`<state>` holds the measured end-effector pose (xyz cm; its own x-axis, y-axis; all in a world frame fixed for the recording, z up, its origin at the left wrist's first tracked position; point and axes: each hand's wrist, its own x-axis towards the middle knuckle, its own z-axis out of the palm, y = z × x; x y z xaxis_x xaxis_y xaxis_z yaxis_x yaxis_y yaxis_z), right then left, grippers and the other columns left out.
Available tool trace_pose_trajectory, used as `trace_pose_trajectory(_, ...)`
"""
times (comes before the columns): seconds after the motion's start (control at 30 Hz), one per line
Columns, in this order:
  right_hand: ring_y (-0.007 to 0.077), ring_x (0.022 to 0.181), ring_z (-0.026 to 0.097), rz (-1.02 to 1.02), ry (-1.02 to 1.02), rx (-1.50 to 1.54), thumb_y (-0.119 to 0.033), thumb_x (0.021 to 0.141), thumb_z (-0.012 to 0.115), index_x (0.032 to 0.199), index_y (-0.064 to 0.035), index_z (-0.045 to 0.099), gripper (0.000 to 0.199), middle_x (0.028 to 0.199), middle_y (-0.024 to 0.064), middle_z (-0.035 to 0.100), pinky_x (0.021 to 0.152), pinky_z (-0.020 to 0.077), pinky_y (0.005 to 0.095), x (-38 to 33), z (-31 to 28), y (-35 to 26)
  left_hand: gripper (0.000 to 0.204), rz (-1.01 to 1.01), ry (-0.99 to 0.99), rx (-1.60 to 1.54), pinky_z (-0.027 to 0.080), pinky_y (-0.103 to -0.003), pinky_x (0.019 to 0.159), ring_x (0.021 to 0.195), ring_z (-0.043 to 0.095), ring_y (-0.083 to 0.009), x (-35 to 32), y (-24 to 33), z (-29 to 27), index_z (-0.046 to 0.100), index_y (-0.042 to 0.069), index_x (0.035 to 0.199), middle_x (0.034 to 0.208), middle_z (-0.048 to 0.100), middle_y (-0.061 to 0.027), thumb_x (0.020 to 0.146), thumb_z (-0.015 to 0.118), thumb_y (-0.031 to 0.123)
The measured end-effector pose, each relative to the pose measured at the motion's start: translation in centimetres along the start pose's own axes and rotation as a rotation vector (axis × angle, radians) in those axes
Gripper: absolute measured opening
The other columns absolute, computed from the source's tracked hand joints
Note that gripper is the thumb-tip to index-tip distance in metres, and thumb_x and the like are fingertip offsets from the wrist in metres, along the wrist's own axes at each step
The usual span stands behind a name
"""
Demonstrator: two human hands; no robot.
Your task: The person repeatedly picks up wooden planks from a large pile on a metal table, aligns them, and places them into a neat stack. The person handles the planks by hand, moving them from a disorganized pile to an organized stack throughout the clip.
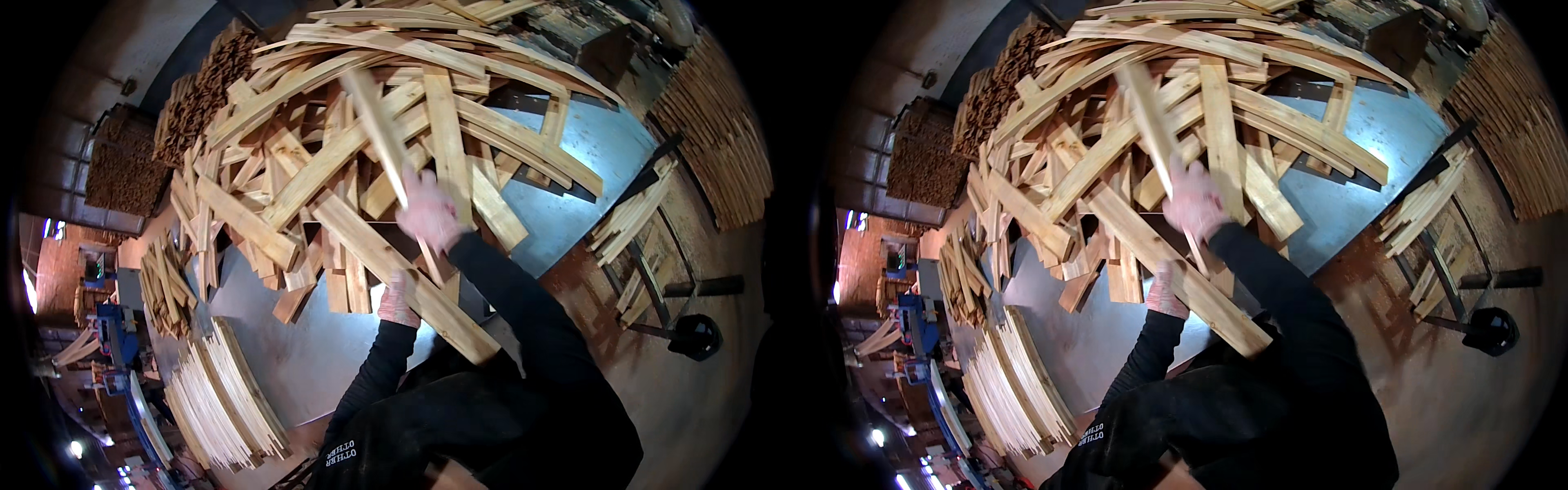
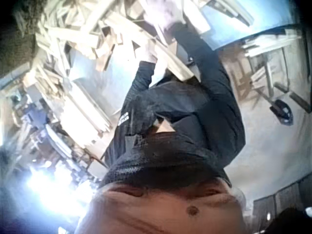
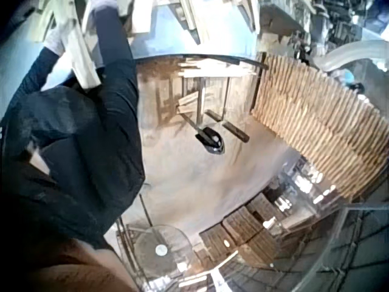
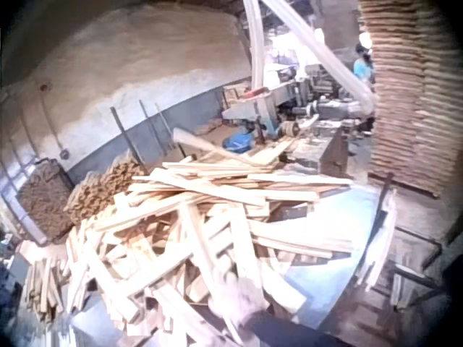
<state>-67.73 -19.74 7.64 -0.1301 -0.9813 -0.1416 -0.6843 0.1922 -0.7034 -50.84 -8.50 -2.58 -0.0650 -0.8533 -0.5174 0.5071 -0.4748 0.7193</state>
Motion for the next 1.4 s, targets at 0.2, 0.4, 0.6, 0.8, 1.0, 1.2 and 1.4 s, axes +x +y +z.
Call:
trace_pose_trajectory(0.2, 0.0435, 0.118, 0.050, -0.366, -0.345, -0.120, -0.053, 0.083, 0.064, 0.150, -0.0121, 0.035, 0.084, 0.134, 0.0279, 0.044, 0.096, 0.0424, 0.0515, -10.8, -2.3, 3.8, 0.065, -0.048, -0.278, -0.095, 0.044, -0.045, 0.105, 0.121, 0.055, -0.0275, 0.3, -0.4, 1.2, 0.047, 0.010, 0.137, 0.129, 0.058, -0.0108, 0.085, 0.074, 0.039)
trace_pose_trajectory(0.4, 0.0400, 0.122, 0.049, 0.267, 0.400, -0.306, -0.027, 0.079, 0.073, 0.151, -0.0031, 0.017, 0.095, 0.147, 0.0297, 0.031, 0.102, 0.0422, 0.0461, 7.7, -1.6, 7.8, 0.050, 0.048, -0.105, -0.023, 0.049, -0.044, 0.096, 0.109, 0.059, -0.0261, 0.0, -2.7, 5.6, 0.050, 0.008, 0.131, 0.118, 0.060, -0.0091, 0.086, 0.069, 0.021)
trace_pose_trajectory(0.6, 0.0462, 0.127, 0.045, -0.232, -0.166, -0.183, -0.025, 0.079, 0.066, 0.151, -0.0101, 0.026, 0.084, 0.153, 0.0240, 0.026, 0.103, 0.0427, 0.0489, -7.7, -5.9, 7.3, 0.072, 0.075, -0.389, -0.268, 0.045, -0.045, 0.104, 0.123, 0.053, -0.0294, -1.8, -2.4, 4.5, 0.040, 0.005, 0.143, 0.138, 0.051, -0.0151, 0.090, 0.064, 0.047)
trace_pose_trajectory(0.8, 0.0293, 0.106, 0.062, -0.685, -0.473, -0.540, -0.035, 0.094, 0.048, 0.109, -0.0117, 0.062, 0.031, 0.114, 0.0140, 0.065, 0.102, 0.0416, 0.0412, -5.2, -6.6, 8.7, 0.055, 0.027, -0.068, -0.111, 0.053, -0.044, 0.092, 0.108, 0.062, -0.0275, -1.8, -3.7, 4.3, 0.051, 0.005, 0.134, 0.122, 0.062, -0.0120, 0.087, 0.069, 0.026)
trace_pose_trajectory(1.0, 0.0414, 0.119, 0.053, -0.171, 0.169, -0.272, -0.031, 0.072, 0.077, 0.149, -0.0035, 0.027, 0.096, 0.132, 0.0246, 0.052, 0.103, 0.0428, 0.0461, 12.2, -12.9, 29.1, 0.055, 0.222, 0.199, 0.082, 0.054, -0.039, 0.088, 0.099, 0.065, -0.0233, -1.8, -4.4, 7.5, 0.051, 0.002, 0.130, 0.115, 0.065, -0.0106, 0.080, 0.072, 0.011)
trace_pose_trajectory(1.2, 0.0431, 0.123, 0.050, -0.038, -0.154, -0.407, -0.013, 0.072, 0.075, 0.150, -0.0010, 0.013, 0.100, 0.136, 0.0274, 0.046, 0.102, 0.0447, 0.0447, 3.5, -12.4, 23.0, 0.082, 0.435, 0.474, 0.249, 0.053, -0.036, 0.090, 0.100, 0.064, -0.0228, -0.2, -8.4, 12.5, 0.036, 0.001, 0.138, 0.120, 0.062, -0.0125, 0.070, 0.081, 0.005)
trace_pose_trajectory(1.4, 0.0406, 0.111, 0.054, -0.050, -0.138, -0.626, -0.012, 0.067, 0.074, 0.152, -0.0033, 0.019, 0.102, 0.123, 0.0218, 0.053, 0.096, 0.0464, 0.0457, -3.3, -22.4, 22.5, 0.064, 0.503, 0.413, 0.250, 0.056, -0.035, 0.081, 0.093, 0.065, -0.0201, -2.8, -5.3, 13.5, 0.046, 0.000, 0.127, 0.111, 0.064, -0.0125, 0.072, 0.078, 0.006)
